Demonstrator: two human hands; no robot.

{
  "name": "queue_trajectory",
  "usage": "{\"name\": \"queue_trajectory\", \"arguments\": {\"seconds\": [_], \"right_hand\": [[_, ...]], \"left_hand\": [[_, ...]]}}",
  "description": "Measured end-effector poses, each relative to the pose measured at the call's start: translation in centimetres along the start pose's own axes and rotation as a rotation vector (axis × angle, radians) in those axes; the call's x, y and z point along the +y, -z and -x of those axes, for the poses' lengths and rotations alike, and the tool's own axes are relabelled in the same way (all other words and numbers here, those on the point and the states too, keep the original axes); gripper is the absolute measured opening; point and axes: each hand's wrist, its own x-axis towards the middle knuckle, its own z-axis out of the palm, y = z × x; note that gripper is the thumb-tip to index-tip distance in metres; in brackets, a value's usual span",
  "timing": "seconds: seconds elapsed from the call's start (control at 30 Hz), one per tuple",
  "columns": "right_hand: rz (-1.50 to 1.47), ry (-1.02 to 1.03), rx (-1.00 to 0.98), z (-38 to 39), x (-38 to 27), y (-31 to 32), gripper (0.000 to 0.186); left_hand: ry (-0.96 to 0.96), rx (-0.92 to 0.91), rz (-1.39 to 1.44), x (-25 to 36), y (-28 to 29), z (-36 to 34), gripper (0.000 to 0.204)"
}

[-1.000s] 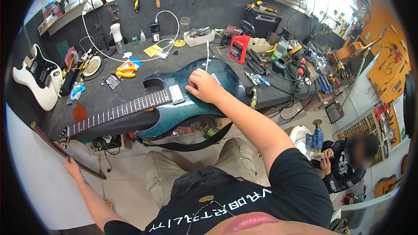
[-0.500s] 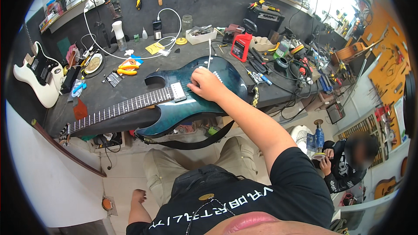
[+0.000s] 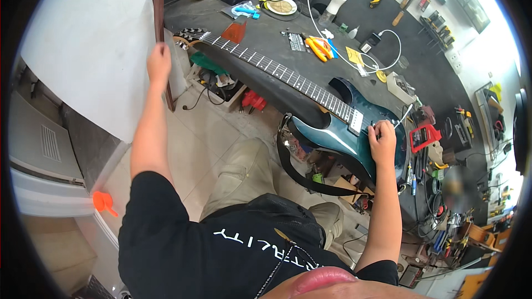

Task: Replacing or repairing components on the headstock of an electric guitar.

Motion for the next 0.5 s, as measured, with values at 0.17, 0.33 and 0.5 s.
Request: {"name": "queue_trajectory", "arguments": {"seconds": [0.17,0.33,0.5], "right_hand": [[0.015,-0.009,-0.007,0.0,0.4,0.3,0.029],[0.014,-0.065,-0.041,-0.5,0.1,0.4,0.027],[-0.054,0.041,0.033,-0.3,1.4,-0.8,0.027]], "left_hand": [[-0.247,-0.286,-0.078,4.2,-4.7,-12.8,0.028],[-0.625,-0.957,-0.769,0.0,-9.4,-22.5,0.030],[-0.094,-1.059,-0.185,-2.9,-13.0,-22.0,0.005]]}}
